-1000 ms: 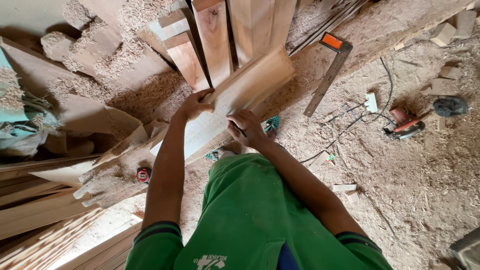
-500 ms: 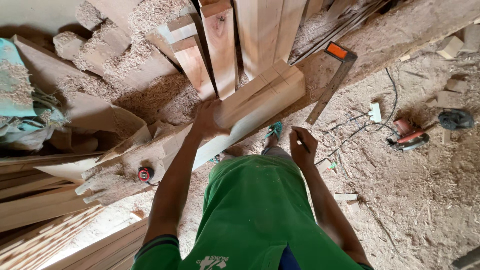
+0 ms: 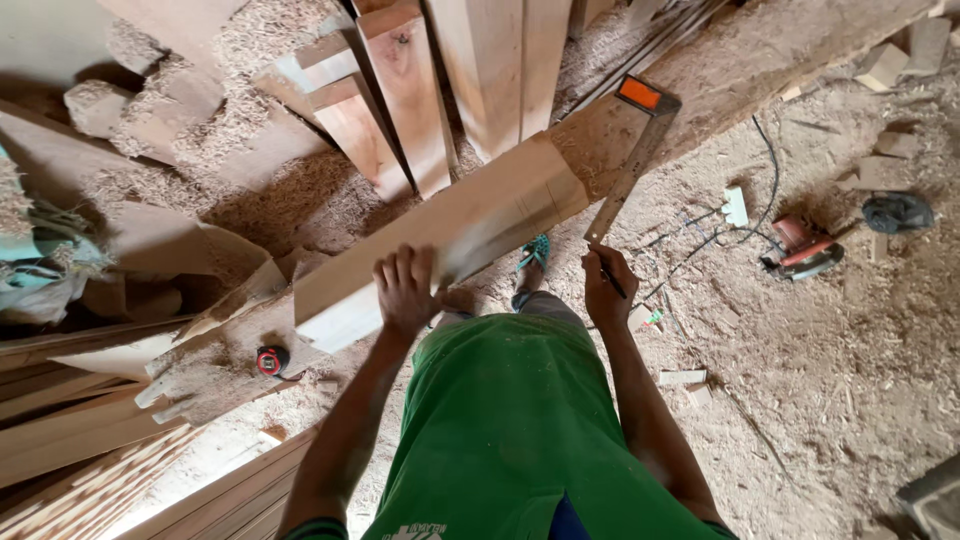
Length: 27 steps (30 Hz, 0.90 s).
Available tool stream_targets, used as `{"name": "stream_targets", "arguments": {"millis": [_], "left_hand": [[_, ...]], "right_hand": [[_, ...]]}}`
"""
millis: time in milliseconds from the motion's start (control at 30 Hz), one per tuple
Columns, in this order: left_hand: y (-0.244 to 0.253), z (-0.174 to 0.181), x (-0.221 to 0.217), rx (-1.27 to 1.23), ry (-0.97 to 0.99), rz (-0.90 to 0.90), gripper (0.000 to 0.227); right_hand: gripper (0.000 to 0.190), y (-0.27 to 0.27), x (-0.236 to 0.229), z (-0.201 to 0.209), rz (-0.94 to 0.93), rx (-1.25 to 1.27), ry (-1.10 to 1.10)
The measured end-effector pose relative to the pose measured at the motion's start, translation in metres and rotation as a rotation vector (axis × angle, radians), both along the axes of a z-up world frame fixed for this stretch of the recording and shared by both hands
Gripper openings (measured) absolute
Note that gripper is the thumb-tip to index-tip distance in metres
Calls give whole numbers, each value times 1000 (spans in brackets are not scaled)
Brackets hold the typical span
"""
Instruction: The person uses a try square and pencil to mark straight lines on wooden planks. They repeatedly position the square, draw lines, and reposition the planks to mark additional lines on different sections.
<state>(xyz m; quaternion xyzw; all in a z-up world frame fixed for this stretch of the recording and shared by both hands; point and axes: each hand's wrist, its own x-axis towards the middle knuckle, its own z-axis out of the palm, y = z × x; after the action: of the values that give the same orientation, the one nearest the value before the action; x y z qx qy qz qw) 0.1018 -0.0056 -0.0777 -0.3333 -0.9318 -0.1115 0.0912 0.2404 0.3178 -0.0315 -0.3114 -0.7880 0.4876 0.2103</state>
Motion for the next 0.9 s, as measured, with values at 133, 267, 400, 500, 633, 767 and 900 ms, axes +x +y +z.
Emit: {"name": "stream_targets", "arguments": {"millis": [133,267,400,500,633,767,900], "left_hand": [[10,-28,48,-122,23,48,73],[17,-19,56,-83,-88,132,82],[27,-6,35,-201,-84,101,87],[36,-6,26,-29,-128,79,96],[39,-16,15,-105,-128,144,109],[43,-13,24,-59,-84,145,109],[46,33,40,-61,-217,147,105]], "right_hand": [[20,8,-8,-11,-87,-170,2],[24,26,-12,-35,-92,-129,-1],[34,55,-18,-73,-33,127,-48],[52,74,-30,-101,-147,81,-188],[65,90,-64,-123,-324,-552,-201],[51,84,-82,-117,-305,-765,-126],[42,83,-78,-96,-437,-784,-125]]}}
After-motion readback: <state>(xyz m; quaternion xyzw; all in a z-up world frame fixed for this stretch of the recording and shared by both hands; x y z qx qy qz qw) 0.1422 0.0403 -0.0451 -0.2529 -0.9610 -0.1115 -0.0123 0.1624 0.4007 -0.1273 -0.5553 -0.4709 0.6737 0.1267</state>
